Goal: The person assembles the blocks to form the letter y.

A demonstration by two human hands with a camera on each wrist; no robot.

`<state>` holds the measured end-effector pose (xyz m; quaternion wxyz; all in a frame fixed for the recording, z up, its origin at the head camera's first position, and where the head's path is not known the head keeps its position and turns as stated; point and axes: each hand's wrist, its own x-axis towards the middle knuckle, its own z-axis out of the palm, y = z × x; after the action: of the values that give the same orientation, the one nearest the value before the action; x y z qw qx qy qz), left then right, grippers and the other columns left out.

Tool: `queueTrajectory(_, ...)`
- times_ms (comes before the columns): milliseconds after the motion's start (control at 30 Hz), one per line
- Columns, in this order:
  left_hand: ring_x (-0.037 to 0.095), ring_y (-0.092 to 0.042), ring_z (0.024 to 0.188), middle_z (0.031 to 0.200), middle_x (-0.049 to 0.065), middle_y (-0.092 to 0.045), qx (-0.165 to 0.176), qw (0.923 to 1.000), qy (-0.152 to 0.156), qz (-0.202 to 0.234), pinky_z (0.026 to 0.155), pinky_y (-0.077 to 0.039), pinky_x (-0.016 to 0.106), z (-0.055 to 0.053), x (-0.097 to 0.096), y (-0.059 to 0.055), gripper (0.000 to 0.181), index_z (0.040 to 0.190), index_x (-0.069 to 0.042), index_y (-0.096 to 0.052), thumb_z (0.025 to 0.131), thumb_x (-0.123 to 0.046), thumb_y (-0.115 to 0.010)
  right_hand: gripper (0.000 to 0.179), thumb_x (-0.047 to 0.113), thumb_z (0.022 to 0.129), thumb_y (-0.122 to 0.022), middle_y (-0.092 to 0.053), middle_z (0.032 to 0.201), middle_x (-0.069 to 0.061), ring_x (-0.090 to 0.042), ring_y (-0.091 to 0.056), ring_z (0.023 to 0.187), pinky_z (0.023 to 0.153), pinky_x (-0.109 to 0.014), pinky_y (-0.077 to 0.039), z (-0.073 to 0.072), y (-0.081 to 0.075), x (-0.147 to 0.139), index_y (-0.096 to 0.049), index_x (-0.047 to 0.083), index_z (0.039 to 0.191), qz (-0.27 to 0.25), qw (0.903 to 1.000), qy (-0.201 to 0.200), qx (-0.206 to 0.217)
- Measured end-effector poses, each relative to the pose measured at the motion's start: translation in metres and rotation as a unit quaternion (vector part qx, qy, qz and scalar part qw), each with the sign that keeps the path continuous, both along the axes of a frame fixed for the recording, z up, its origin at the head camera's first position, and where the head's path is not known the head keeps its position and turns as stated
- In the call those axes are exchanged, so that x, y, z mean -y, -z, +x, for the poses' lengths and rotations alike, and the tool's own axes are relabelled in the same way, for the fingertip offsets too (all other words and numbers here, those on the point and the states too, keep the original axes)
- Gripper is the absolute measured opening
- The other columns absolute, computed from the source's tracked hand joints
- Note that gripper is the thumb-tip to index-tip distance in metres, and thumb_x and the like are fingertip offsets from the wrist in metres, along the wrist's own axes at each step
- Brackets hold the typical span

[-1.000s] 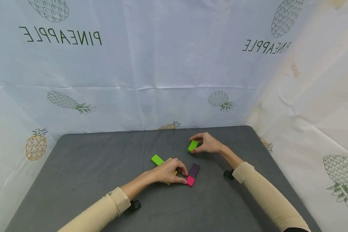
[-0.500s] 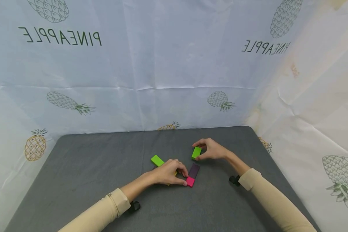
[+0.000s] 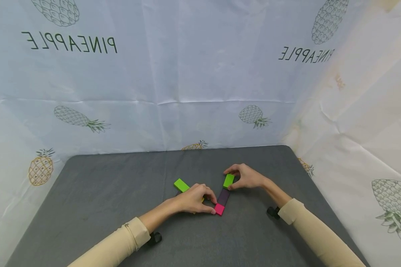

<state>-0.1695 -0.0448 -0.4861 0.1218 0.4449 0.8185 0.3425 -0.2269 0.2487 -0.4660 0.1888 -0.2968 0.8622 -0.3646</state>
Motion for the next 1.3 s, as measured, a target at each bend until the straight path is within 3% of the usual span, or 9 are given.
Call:
queueTrajectory(867, 0.014, -0.072, 0.101, 0.106, 0.002, -0.081, 0.002, 0.9999, 0.005, 0.009, 0.092, -0.058, 0.023, -0.0004, -0.0006, 0.0002, 0.023, 0.111, -0.011, -0.081, 0.093, -0.023, -0.088, 0.060, 0.018, 0.092, -0.087, -0.065, 0.141, -0.027, -0.035, -0.068, 0.124, 0.110, -0.050, -0.056, 0.0063, 0.0080, -0.0028, -0.064, -0.007, 0.142, -0.004, 0.9999, 0.006, 0.013)
queueTrajectory(1300, 0.014, -0.071, 0.100, 0.106, 0.002, -0.081, 0.009, 0.9999, 0.003, 0.009, 0.091, -0.058, 0.023, 0.0007, -0.0023, 0.0003, 0.022, 0.110, -0.012, -0.081, 0.093, -0.021, -0.088, 0.052, 0.013, 0.097, -0.082, -0.066, 0.141, -0.031, -0.045, -0.066, 0.128, 0.111, -0.053, -0.055, 0.0078, 0.0041, -0.0022, -0.064, -0.012, 0.139, -0.005, 0.9998, 0.015, -0.012)
